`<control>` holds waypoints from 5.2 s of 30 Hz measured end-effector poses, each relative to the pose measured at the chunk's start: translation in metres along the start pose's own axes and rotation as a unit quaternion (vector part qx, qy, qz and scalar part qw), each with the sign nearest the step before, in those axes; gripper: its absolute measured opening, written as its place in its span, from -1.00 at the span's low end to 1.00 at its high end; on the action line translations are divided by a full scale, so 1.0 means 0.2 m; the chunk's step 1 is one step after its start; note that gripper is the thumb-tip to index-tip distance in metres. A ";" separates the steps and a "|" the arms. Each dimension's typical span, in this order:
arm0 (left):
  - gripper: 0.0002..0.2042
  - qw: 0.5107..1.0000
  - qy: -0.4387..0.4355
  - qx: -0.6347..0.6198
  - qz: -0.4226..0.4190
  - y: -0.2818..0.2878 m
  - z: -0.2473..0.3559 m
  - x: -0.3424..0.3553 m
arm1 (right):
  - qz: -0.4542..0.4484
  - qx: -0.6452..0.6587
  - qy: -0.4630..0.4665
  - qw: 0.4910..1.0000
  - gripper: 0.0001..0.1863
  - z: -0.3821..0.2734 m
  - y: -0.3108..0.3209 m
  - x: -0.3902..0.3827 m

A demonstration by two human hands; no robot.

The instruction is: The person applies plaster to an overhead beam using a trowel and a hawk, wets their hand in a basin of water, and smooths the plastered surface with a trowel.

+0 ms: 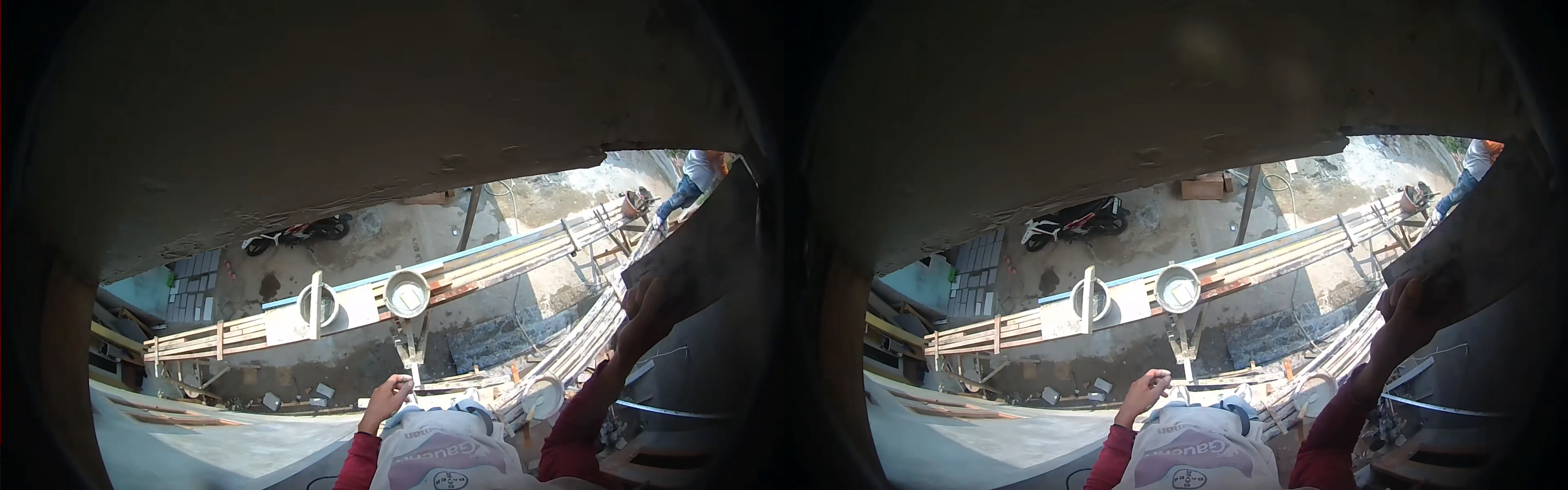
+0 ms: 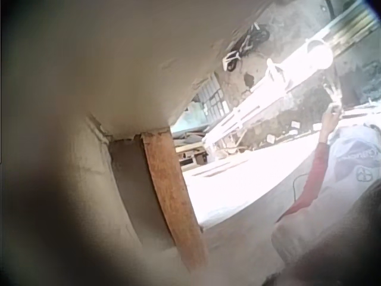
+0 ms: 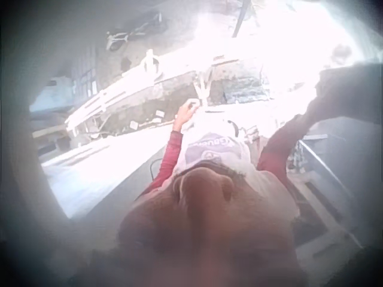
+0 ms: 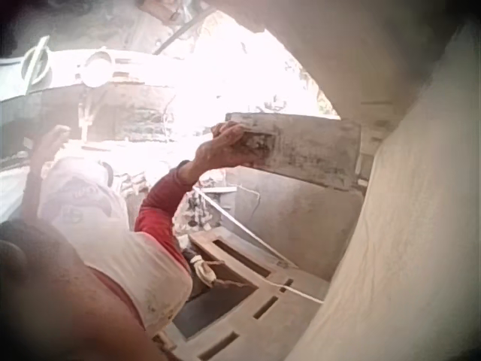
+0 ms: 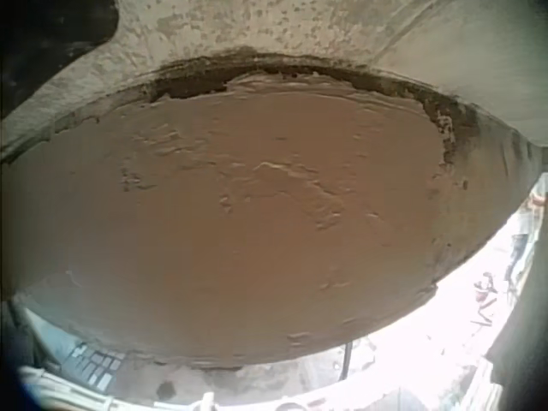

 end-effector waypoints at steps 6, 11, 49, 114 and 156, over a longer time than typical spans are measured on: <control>-0.25 0.915 0.315 0.216 -0.132 0.14 -0.69 -0.06 | 0.036 -0.282 -0.092 0.954 -0.39 0.72 0.44 -0.49; -0.34 0.900 0.255 0.189 -0.298 0.12 -0.78 -0.13 | -0.096 -0.309 -0.099 0.941 -0.45 0.77 0.41 -0.67; -0.52 0.937 0.263 -0.175 0.151 0.42 -1.80 -0.05 | 0.094 -0.450 0.565 0.685 -0.58 -0.96 -0.50 0.55; -0.63 0.946 0.224 -0.174 0.157 0.50 -1.46 0.18 | -0.240 -0.286 0.422 0.826 -0.60 -0.86 -0.68 0.01; -0.75 0.950 0.243 -0.125 0.150 0.57 -1.46 -0.02 | -0.046 -0.334 0.310 0.889 -0.54 -0.66 -0.35 0.01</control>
Point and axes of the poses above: each hand's wrist, its own x-axis towards the middle knuckle, its own y-axis out of the back of the hand, z = x × y, the point moved 6 cm from there along x, towards the middle knuckle, and after that the axes turned 13 degrees about -x, right-handed, at the moved point
